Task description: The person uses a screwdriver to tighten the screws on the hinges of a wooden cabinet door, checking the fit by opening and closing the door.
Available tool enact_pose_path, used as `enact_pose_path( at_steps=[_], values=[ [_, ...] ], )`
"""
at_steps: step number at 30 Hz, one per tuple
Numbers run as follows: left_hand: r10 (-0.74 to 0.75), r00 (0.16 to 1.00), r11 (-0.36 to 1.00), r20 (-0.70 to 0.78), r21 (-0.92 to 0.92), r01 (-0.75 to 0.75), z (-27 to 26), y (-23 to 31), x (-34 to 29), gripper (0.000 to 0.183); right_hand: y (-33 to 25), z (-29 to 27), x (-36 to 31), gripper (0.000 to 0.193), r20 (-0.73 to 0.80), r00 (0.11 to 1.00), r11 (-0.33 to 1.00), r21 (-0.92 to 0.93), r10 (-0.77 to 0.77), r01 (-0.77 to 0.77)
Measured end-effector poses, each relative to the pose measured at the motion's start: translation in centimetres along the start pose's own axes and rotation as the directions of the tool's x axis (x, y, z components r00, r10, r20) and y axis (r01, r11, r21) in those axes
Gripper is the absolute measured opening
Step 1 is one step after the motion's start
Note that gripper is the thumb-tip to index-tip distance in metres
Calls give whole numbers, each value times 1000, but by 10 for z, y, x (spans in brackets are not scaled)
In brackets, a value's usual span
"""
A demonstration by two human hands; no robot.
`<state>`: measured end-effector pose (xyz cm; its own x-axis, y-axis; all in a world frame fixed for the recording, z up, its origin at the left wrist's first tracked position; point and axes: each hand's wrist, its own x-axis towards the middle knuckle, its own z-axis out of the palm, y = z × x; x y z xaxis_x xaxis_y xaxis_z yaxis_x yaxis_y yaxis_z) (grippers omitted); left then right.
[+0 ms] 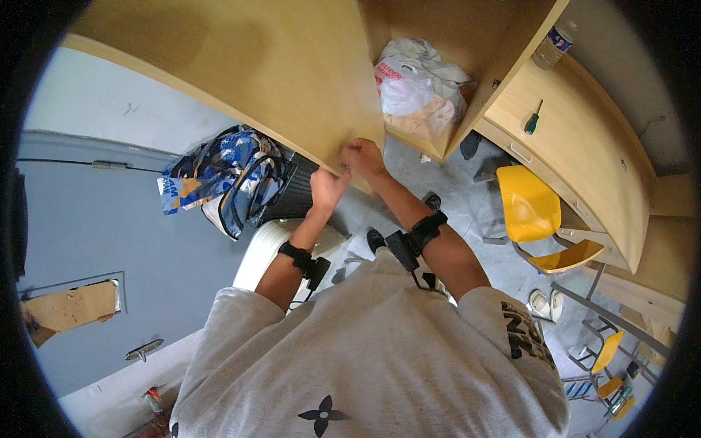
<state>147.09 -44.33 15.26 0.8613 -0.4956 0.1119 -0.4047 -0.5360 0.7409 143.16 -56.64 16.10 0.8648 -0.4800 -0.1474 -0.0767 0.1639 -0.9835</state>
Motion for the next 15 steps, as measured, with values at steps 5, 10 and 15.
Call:
enact_pose_path(
  at_steps=[5, 10, 15],
  values=[
    [15, 1000, 1000, 10, 6, -15, 6, -10, 3, 41, 8, -2, 5, 24, 10, 993, 972, -205, 116, -112],
    [11, 999, 999, 40, 46, -13, -2, -13, 4, 44, -10, 2, -1, 20, 24, 983, 977, -115, 183, -179],
    [57, 976, 991, 212, -129, -30, -22, -2, 9, 44, -12, -6, -5, 19, 81, 978, 978, 66, 193, -199]
  ],
)
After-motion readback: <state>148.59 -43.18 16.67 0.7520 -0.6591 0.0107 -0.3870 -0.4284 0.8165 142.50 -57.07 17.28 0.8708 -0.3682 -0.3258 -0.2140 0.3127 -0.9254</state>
